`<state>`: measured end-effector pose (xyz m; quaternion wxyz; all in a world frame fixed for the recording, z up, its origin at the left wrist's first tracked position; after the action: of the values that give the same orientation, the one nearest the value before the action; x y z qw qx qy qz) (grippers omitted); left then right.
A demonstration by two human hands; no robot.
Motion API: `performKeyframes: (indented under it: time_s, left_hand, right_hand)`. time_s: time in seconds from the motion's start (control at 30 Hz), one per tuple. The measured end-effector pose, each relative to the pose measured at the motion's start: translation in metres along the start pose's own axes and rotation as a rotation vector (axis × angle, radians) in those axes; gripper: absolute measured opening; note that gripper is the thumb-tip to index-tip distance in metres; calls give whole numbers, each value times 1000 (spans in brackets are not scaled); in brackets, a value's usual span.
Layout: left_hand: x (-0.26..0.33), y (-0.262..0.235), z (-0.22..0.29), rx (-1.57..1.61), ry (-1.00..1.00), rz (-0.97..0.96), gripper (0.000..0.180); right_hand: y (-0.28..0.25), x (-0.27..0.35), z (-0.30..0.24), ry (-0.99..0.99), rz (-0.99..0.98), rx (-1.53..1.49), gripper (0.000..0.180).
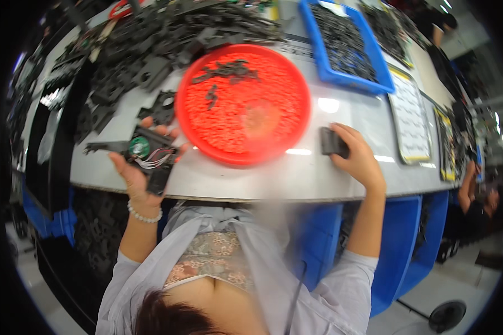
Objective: The person assembles a plastic housing by hand, inserting a small motor, wires, gears, and plastic pins into its internal components.
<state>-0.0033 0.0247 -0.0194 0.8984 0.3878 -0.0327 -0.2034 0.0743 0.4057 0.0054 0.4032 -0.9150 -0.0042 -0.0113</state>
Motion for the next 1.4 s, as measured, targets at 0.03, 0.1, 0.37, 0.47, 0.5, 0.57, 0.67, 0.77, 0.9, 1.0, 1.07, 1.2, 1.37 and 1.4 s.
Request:
performKeyframes:
  time_s: [0.03,0.1,0.37,0.47,0.5,0.57,0.67,0.77,0.9,1.0,1.07,1.2,1.37,1.4]
  left_hand:
    - [1,-1,-3,5,6,7,86]
    - [1,4,-8,42,11,51,91]
    - [4,12,-21,26,59,73,99]
    - [6,15,-26,30,43,103,106]
    - [7,19,-26,-1,90,114,102]
    - [9,23,-25,-59,125,144,99]
    - [13,27,-21,-106,100,145,100]
    - [14,25,-21,-134,103,167,102]
    - [15,25,-22,-122,92,200,103]
    - [15,27,-19,-204,62,259,107]
    - [15,25,-19,-204,67,224,107]
    - [15,21,-21,-209,28,186,106]
    - [16,32,-4,-214,-8,104,101]
    - [16,36,1,-190,-59,34,101]
  right_hand:
    - [-1,3,-1,25,34,-21,56]
    - [-1,6,-2,82,100,6,54]
    - [47,-2,-94,-277,324,-502,58]
    - [79,-24,-164,-554,186,-276,62]
    - [90,-29,-179,-575,155,-262,62]
    - [99,-35,-202,-600,129,-242,62]
    - [107,-42,-219,-662,122,-156,63]
    - [114,-44,-223,-659,112,-153,63]
    - [117,-44,-224,-638,96,-141,62]
    - [120,-45,-223,-627,93,-130,61]
    - [121,-46,-223,-622,89,-122,61]
    - [123,-46,-225,-625,95,-107,61]
    - [120,-47,-221,-607,57,-115,72]
    - [116,-46,-222,-604,19,-219,79]
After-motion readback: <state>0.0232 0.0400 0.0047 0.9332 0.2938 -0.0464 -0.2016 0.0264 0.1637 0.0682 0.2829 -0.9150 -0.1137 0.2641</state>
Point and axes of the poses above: each hand's wrist, its own x-axis away from the middle knuckle, its own y-axis out of the palm, z = x × y, the point moved 1 cm from there along -x, towards the middle knuckle, and after that the axes turned 12 degrees about -x, right-handed, at the moved point
